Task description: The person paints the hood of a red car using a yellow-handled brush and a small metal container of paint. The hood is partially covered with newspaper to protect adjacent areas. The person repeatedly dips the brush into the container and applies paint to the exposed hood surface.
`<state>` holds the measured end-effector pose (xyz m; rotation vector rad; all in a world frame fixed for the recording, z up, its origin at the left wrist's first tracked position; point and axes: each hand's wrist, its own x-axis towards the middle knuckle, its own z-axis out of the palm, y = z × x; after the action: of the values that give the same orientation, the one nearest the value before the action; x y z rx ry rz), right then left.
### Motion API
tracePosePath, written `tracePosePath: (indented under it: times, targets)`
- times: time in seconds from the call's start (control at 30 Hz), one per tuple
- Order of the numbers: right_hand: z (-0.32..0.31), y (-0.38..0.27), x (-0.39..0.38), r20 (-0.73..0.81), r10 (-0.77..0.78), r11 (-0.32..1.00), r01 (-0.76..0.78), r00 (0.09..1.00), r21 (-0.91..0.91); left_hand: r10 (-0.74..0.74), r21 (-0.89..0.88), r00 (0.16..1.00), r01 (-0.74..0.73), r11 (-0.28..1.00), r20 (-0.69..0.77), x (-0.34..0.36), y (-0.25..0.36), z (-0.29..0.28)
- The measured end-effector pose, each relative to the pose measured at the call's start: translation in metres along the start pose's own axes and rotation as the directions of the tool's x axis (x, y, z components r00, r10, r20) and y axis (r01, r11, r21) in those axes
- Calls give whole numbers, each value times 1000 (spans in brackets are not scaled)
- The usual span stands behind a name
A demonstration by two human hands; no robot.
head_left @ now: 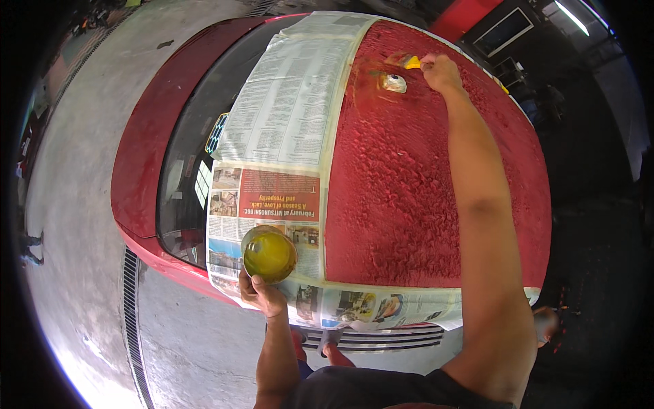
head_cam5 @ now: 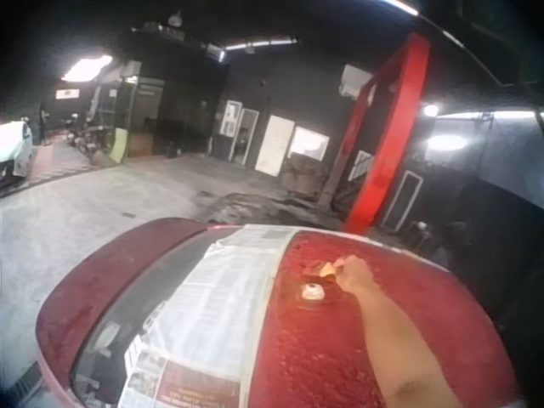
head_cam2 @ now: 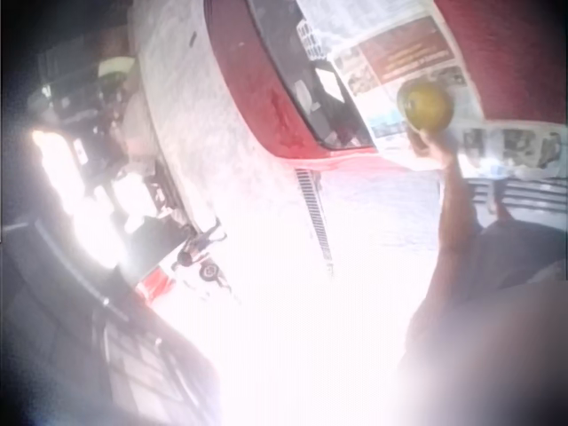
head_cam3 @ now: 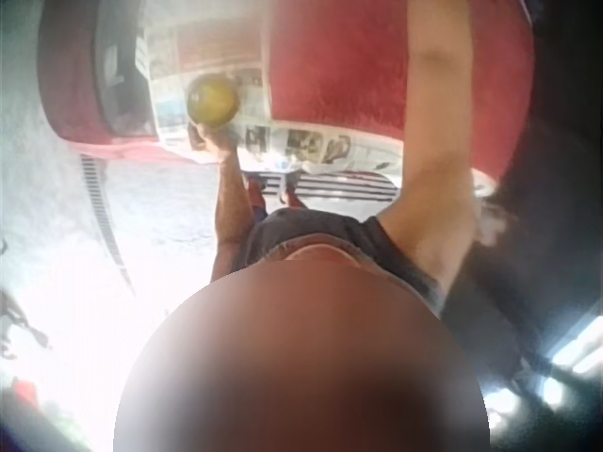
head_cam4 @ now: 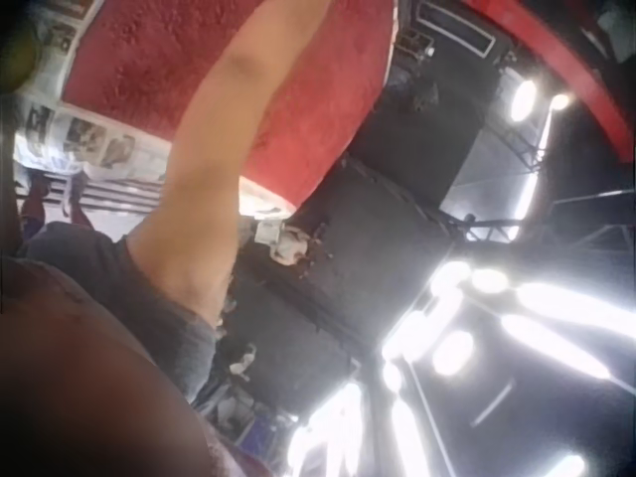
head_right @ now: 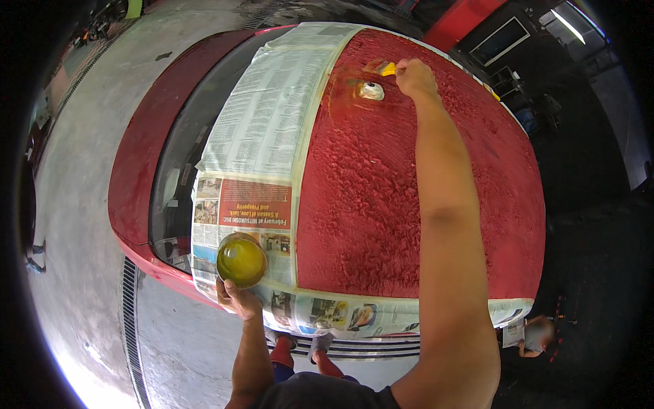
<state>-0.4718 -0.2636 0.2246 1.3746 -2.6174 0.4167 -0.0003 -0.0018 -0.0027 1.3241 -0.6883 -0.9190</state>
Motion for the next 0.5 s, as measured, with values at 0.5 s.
tracePosePath:
  times: [0.5]
  targets:
    - [-52, 13, 21, 117, -532, 722, 521, 839, -454, -225, -232, 970, 242, 942, 97, -11, -10, -6]
